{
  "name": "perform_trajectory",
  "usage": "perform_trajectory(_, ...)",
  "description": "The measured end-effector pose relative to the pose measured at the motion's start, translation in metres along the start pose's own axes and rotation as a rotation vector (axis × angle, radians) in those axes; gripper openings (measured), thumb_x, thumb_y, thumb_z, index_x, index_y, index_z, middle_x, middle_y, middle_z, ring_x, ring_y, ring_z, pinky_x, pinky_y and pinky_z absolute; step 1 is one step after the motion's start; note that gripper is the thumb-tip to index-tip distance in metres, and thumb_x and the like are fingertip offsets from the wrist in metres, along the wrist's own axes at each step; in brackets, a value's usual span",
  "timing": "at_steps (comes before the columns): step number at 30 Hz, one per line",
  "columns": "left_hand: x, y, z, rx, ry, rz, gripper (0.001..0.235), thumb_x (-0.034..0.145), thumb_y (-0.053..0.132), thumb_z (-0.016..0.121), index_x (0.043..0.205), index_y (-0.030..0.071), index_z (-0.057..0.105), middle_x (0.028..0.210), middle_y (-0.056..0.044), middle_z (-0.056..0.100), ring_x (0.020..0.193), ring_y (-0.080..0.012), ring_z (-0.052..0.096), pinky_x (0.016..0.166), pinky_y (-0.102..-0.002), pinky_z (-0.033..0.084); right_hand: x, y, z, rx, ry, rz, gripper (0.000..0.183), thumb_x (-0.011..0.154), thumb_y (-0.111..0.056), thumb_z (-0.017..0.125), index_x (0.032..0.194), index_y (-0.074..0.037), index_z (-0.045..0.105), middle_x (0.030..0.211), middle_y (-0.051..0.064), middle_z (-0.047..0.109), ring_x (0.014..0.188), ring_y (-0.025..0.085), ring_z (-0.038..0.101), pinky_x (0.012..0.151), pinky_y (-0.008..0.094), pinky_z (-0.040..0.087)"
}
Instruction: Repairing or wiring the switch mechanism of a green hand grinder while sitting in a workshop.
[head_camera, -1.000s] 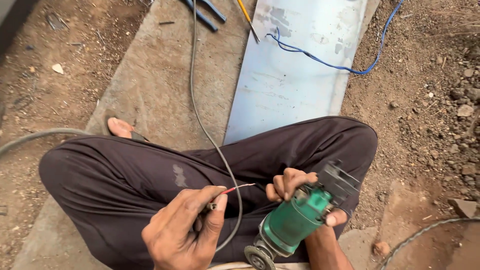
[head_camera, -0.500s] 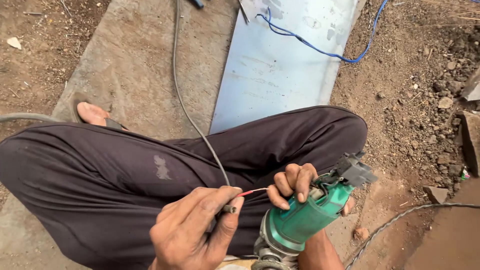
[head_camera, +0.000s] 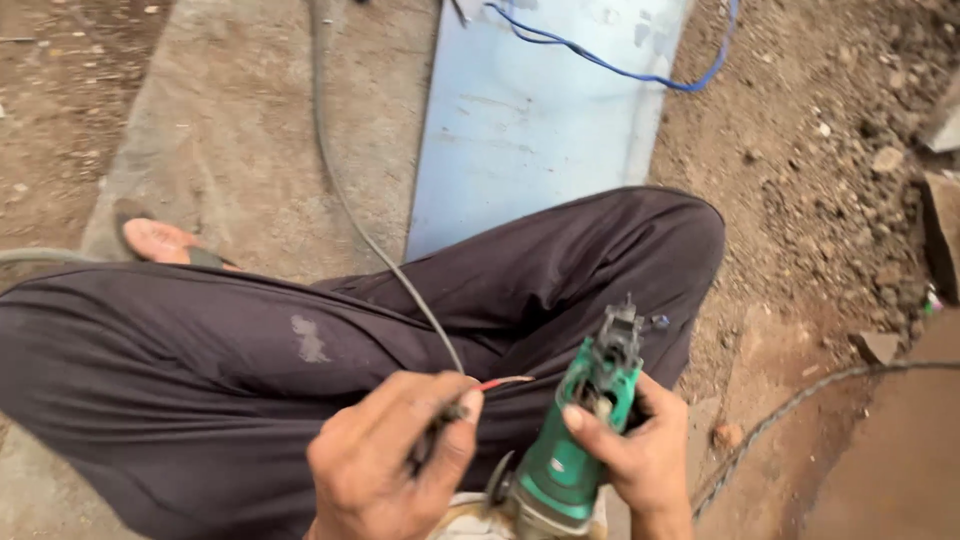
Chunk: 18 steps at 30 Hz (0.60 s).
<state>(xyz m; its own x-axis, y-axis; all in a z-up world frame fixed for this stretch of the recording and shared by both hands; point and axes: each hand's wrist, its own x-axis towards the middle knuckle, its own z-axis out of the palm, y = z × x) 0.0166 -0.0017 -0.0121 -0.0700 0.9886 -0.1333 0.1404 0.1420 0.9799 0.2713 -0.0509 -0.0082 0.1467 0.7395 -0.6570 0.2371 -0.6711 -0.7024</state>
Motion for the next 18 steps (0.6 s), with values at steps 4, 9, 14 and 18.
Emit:
perform_trajectory(4, -0.007, -0.005, 0.015, 0.049, -0.097, 0.169, 0.023, 0.082, 0.006, 0.08, 0.103, -0.001, 0.071, 0.081, -0.01, 0.07, 0.067, -0.0212, 0.07, 0.06, -0.031, 0.054, -0.003, -0.012, 0.035, -0.254, 0.317, 0.195, 0.041, 0.067, -0.027, 0.088, 0.095, 0.0, 0.076, 0.08, 0.009, 0.076, 0.069, 0.013, 0.067, 0.066, 0.033, 0.057)
perform_trajectory(9, -0.005, -0.017, 0.028, 0.188, -0.2, 0.31, 0.035, 0.079, 0.012, 0.084, 0.107, -0.005, 0.07, 0.081, -0.011, 0.065, 0.067, -0.0258, 0.064, 0.059, -0.038, 0.049, -0.001, 0.004, 0.053, -0.868, 0.276, 0.088, 0.046, 0.066, -0.036, 0.091, 0.083, 0.001, 0.07, 0.074, 0.017, 0.068, 0.066, 0.031, 0.066, 0.062, 0.041, 0.052)
perform_trajectory(14, 0.005, -0.047, 0.044, 0.09, -0.298, 0.099, 0.019, 0.083, 0.013, 0.08, 0.099, 0.005, 0.072, 0.082, -0.008, 0.068, 0.073, -0.0246, 0.069, 0.062, -0.034, 0.052, 0.0, -0.001, 0.057, -0.874, 0.264, -0.073, 0.042, 0.065, -0.034, 0.087, 0.081, 0.0, 0.067, 0.073, 0.017, 0.065, 0.067, 0.036, 0.066, 0.06, 0.044, 0.052)
perform_trajectory(18, 0.01, -0.06, 0.053, -0.146, -0.35, -0.138, 0.014, 0.088, 0.009, 0.073, 0.101, 0.003, 0.074, 0.086, -0.008, 0.072, 0.071, -0.0182, 0.073, 0.063, -0.029, 0.055, 0.002, -0.008, 0.059, -0.817, 0.28, -0.034, 0.048, 0.065, -0.04, 0.09, 0.08, 0.0, 0.068, 0.072, 0.016, 0.065, 0.061, 0.033, 0.066, 0.057, 0.042, 0.052)
